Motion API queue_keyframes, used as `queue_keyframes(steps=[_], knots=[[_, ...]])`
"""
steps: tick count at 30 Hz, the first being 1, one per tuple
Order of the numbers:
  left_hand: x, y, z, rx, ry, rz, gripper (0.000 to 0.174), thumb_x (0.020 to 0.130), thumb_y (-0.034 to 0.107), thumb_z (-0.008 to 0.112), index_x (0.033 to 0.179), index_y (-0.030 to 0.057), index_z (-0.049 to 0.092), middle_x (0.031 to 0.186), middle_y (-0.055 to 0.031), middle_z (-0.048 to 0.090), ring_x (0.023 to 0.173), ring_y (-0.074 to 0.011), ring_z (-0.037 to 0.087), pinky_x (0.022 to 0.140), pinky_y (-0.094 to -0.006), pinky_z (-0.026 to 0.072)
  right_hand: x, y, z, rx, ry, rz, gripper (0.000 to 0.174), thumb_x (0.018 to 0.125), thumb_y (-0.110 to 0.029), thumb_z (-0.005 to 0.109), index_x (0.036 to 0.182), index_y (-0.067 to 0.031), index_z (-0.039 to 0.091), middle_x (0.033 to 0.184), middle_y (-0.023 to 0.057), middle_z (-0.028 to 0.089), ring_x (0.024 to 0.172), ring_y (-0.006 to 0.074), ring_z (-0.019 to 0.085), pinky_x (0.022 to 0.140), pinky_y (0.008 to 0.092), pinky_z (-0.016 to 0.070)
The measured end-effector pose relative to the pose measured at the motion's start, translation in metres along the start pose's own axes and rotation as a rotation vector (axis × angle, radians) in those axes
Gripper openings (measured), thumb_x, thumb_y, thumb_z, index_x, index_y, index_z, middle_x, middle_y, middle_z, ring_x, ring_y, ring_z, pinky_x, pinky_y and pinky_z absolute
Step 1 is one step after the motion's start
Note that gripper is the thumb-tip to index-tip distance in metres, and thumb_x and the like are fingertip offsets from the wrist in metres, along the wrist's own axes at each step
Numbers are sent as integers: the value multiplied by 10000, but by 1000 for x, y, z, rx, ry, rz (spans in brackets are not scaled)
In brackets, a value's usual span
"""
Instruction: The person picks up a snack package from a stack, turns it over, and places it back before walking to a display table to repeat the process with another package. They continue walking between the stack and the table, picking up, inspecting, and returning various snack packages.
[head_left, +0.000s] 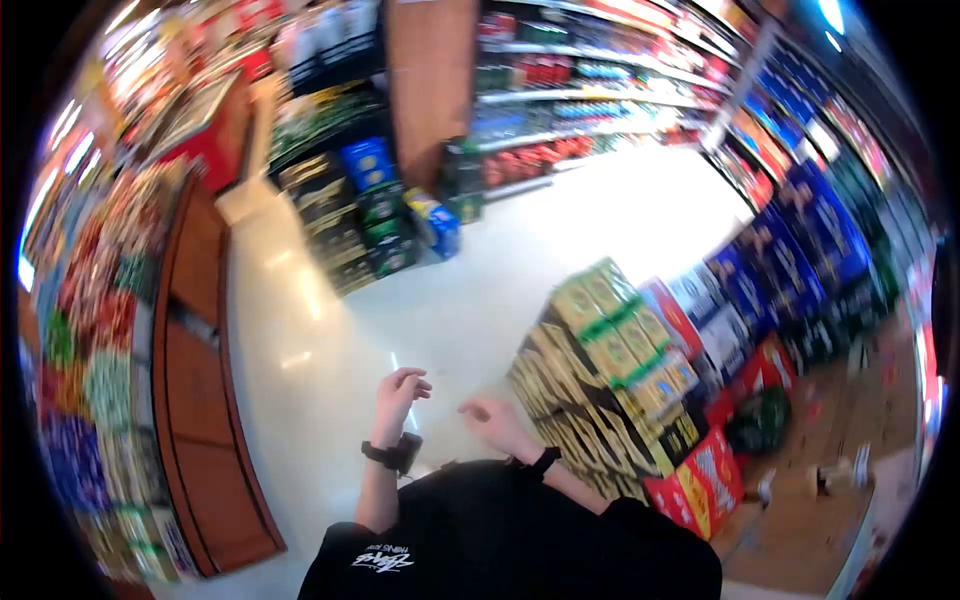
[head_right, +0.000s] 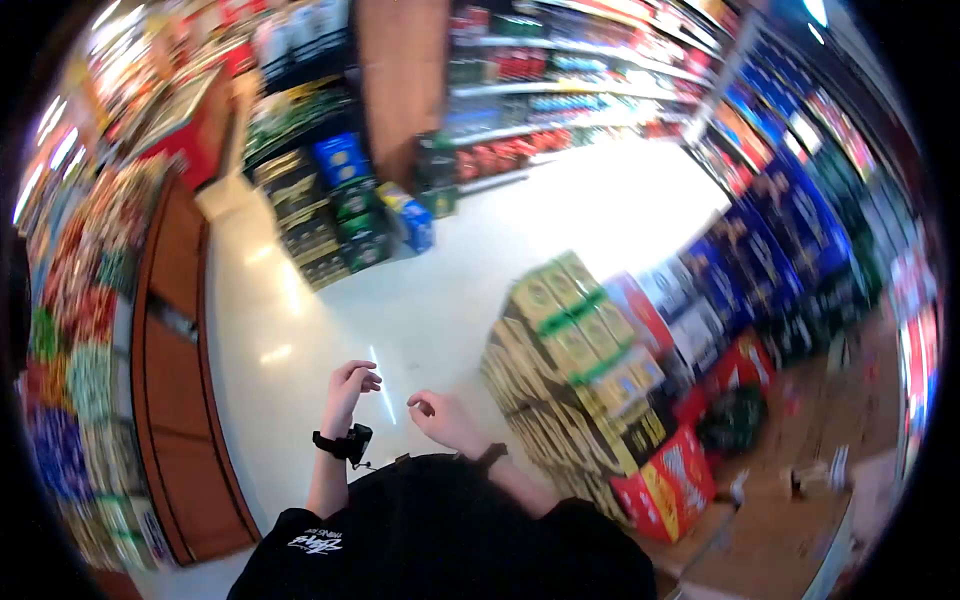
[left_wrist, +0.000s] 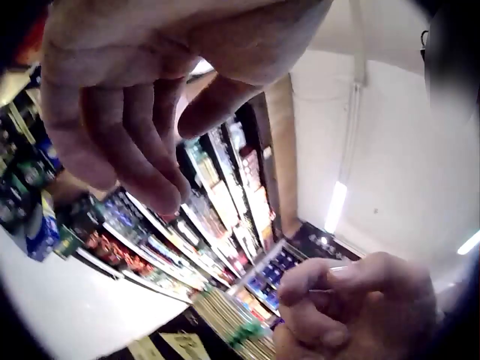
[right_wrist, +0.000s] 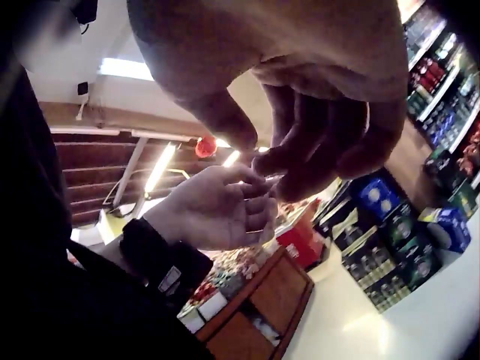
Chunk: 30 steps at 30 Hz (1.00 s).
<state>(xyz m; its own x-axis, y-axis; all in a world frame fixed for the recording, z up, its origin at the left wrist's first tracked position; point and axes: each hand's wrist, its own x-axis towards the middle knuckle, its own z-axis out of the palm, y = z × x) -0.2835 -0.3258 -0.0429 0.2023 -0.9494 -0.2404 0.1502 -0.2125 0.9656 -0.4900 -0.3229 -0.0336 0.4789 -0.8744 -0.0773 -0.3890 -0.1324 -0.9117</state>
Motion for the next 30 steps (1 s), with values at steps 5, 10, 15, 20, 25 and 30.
queue_keyframes(steps=[5,10,15,20,25,30], knots=[[-40,-2,-116,-78,362,100,235,840,73,444,941,-66,605,744,-112,633,684,-154,604,661,-268,492,54,-18,99,-39,-325,-107,159,826,-101,568,957,-32,626,738,49,626,686,107,561,645,258,461],[-100,-23,-197,-143,650,106,246,836,78,442,954,-70,600,744,-119,631,696,-159,607,673,-271,490,81,-50,184,-33,-552,-191,153,836,-103,562,954,-29,625,683,35,615,636,83,554,603,243,462],[-144,-49,-243,-249,863,69,212,850,103,446,942,0,607,760,-60,637,706,-126,606,649,-236,444,94,-81,236,-106,-811,-243,172,839,-119,563,972,-27,624,751,62,638,701,104,585,646,255,473],[-176,-58,-265,-321,1045,24,223,846,112,439,940,8,612,759,-62,641,711,-126,609,659,-244,439,110,-99,286,-170,-982,-296,192,845,-163,574,988,-42,617,767,105,641,712,168,609,674,300,485],[-198,-59,-292,-339,1207,-32,224,848,116,435,931,12,615,760,-60,644,716,-127,610,653,-245,434,131,-122,344,-155,-1147,-357,217,853,-171,563,1005,-29,628,867,98,666,792,152,620,728,289,487],[-205,-51,-337,-325,1325,-66,225,851,126,438,924,14,619,765,-56,643,715,-131,610,649,-248,430,158,-137,407,-143,-1253,-427,220,855,-162,557,1011,-23,627,837,103,660,777,149,623,716,288,489]])
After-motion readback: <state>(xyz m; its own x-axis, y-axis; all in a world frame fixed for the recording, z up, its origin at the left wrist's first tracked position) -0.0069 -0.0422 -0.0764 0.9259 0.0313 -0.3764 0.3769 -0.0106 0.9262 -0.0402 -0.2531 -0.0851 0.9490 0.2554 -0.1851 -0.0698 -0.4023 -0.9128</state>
